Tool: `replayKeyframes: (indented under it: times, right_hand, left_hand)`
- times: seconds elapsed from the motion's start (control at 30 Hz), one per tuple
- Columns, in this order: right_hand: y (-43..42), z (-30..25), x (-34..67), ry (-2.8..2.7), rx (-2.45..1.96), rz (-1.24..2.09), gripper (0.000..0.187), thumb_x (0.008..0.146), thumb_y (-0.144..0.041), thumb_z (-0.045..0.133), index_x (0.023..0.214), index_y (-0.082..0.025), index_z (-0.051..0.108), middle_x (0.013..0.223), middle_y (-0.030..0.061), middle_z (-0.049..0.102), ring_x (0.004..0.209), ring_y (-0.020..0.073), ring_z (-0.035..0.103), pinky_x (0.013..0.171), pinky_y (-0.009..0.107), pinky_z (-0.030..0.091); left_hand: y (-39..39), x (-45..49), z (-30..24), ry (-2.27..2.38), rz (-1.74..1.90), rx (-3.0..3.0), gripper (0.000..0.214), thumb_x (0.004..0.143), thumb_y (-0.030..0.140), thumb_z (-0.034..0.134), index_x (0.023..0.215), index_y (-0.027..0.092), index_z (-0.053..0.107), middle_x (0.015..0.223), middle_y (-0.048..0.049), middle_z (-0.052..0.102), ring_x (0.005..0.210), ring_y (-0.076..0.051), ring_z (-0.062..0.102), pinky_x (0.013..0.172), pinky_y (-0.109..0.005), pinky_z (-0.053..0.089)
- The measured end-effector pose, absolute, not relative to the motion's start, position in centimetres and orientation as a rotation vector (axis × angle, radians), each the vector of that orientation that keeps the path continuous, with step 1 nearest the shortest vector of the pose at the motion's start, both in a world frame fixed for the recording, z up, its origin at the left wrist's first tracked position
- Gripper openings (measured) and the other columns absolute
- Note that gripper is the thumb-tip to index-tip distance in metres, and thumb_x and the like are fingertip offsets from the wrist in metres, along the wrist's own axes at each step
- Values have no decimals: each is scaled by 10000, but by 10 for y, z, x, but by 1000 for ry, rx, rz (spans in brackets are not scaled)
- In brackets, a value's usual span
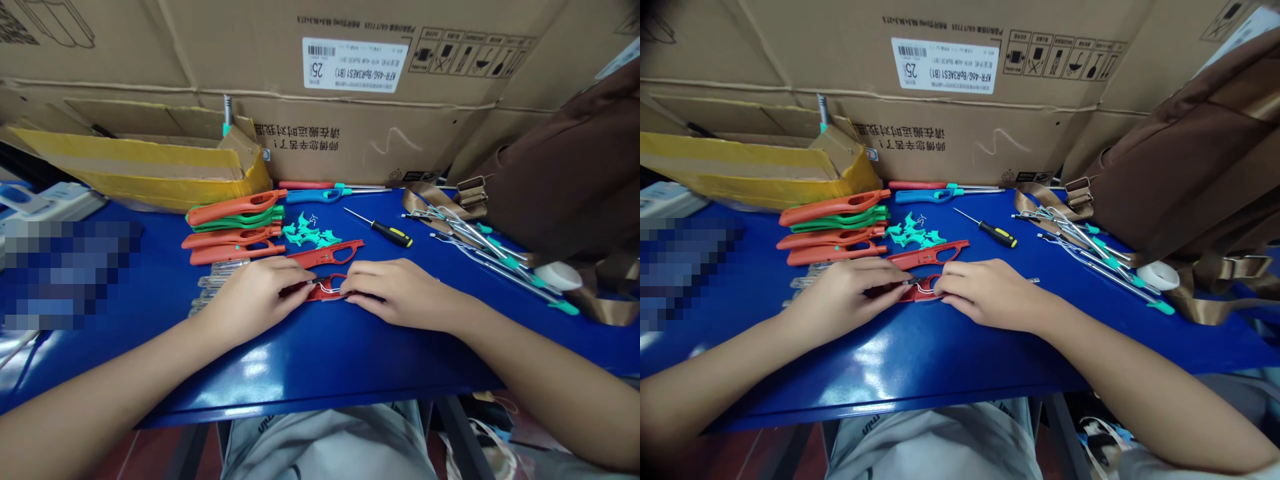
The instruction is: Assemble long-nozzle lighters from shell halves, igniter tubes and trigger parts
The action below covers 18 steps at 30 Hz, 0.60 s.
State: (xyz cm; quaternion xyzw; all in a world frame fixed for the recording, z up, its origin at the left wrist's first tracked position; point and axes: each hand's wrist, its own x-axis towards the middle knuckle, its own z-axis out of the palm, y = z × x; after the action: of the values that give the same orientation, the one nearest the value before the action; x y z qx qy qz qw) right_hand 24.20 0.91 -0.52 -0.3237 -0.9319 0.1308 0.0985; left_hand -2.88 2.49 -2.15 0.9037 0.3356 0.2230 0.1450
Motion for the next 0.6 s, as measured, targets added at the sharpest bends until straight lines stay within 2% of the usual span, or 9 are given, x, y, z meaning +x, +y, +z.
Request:
replayKeyframes:
  times: [0.17,0.4,0.6]
  right_hand:
    - [8,-7,241,-2739,-964,337,151,1029,-257,517,1069,-234,661,1063,25,678,870,159,657,694,277,431]
    - [7,4,244,-2742,-918,569,81,993,-221,583,966,-228,659,1044,-10,659,862,125,634,745,257,439]
    - [6,4,242,-2788,-845,535,128,999,-288,589,974,-225,698,981,0,677,868,141,639,759,272,443]
  left_hand:
    - [26,-27,-20,948,648,2618,216,987,268,580,1055,187,769,1007,-66,777,902,-213,714,825,-350,581]
    - [26,-28,-20,952,664,2608,214,981,261,593,1058,178,774,1010,-65,780,905,-221,718,821,-362,581]
    - [25,-29,-21,961,671,2591,210,984,265,597,1059,175,772,1007,-64,781,902,-221,713,823,-364,578]
